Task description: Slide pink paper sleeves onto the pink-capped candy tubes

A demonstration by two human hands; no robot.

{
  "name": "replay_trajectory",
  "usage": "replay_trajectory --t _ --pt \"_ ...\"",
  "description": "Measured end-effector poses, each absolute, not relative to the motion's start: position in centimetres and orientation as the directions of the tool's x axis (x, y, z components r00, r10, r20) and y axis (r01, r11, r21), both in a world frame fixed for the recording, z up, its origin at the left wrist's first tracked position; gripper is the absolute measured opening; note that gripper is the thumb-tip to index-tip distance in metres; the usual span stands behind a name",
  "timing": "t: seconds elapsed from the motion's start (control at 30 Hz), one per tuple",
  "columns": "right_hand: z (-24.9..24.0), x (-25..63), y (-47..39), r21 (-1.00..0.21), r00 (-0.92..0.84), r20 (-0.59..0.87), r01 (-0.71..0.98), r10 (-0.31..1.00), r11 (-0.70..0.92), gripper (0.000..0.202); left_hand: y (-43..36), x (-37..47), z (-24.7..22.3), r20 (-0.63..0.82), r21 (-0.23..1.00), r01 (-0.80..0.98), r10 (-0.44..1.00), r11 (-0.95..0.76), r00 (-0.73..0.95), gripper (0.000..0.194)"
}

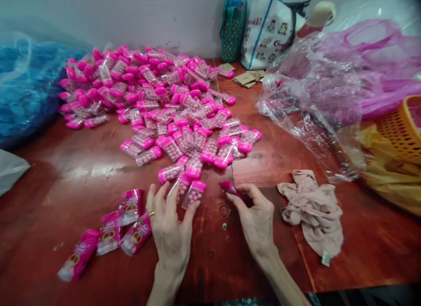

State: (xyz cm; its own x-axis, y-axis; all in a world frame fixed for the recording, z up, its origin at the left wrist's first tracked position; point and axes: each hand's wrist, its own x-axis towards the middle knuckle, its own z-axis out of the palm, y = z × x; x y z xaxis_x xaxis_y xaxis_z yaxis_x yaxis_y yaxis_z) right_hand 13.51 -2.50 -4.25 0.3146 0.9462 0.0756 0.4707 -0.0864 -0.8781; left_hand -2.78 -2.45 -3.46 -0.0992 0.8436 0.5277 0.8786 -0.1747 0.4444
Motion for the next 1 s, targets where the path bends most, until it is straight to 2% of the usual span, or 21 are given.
replay_trajectory --t 0.07,0.13,0.17,0.23,0.3,0.37,0.47,0.57,0.67,0.8,1.0 --pt "-3.7 13.4 -2.5 -0.936 0.33 -0.011 0.329 0.944 -0.126 0.015 -2.6 -2.3 -2.7 0.589 0.483 0.846 0.799 -0.226 -0.123 0.043" --pt "-3.0 13.3 -2.6 -0.973 0.313 -0.116 0.156 0.943 -0.172 0.023 -2.7 -1.2 -1.8 0.545 0.59 0.768 0.825 -0.249 -0.152 0.043" --pt "-2.5 13.2 -2.7 -0.979 0.29 -0.158 0.081 0.944 -0.189 0.024 -2.7 -0.6 -1.4 0.457 0.685 0.692 0.874 -0.226 -0.167 0.042" --pt "-1.7 13.0 -2.9 -0.98 0.237 -0.186 0.02 0.954 -0.196 0.024 -2.5 0.8 -0.8 0.159 0.899 0.431 0.975 -0.079 -0.153 0.032" --pt "-1.2 13.0 -3.1 -0.98 0.2 -0.182 0.04 0.963 -0.193 0.023 -2.2 1.8 -0.7 -0.089 0.988 0.116 0.993 0.098 -0.079 0.015" --pt "-1.0 13.2 -3.1 -0.975 0.168 -0.187 0.086 0.968 -0.204 0.02 -1.9 2.4 -0.9 -0.178 0.981 -0.089 0.982 0.171 -0.07 0.007" --pt "-1.3 13.6 -3.0 -0.974 0.086 -0.213 0.053 0.973 -0.218 0.005 -1.8 2.4 -1.5 -0.21 0.964 -0.197 0.965 0.177 -0.16 0.008" --pt "-1.7 13.8 -3.0 -0.981 0.059 -0.192 0.002 0.98 -0.192 0.017 -1.9 2.3 -2.1 -0.254 0.941 -0.28 0.945 0.192 -0.206 0.009" --pt "-1.7 13.4 -3.4 -0.984 0.113 -0.065 0.16 0.991 -0.083 0.022 -1.9 2.3 -2.3 -0.311 0.913 -0.346 0.916 0.215 -0.254 0.011" --pt "-1.4 13.0 -3.7 -0.909 0.113 0.171 0.4 0.979 0.113 0.029 -1.7 2.2 -2.2 -0.378 0.877 -0.4 0.896 0.266 -0.234 0.011" --pt "-1.7 13.8 -3.1 -0.868 0.101 0.241 0.467 0.965 0.168 0.031 -1.4 1.4 -1.8 -0.428 0.84 -0.424 0.894 0.339 -0.134 0.021"
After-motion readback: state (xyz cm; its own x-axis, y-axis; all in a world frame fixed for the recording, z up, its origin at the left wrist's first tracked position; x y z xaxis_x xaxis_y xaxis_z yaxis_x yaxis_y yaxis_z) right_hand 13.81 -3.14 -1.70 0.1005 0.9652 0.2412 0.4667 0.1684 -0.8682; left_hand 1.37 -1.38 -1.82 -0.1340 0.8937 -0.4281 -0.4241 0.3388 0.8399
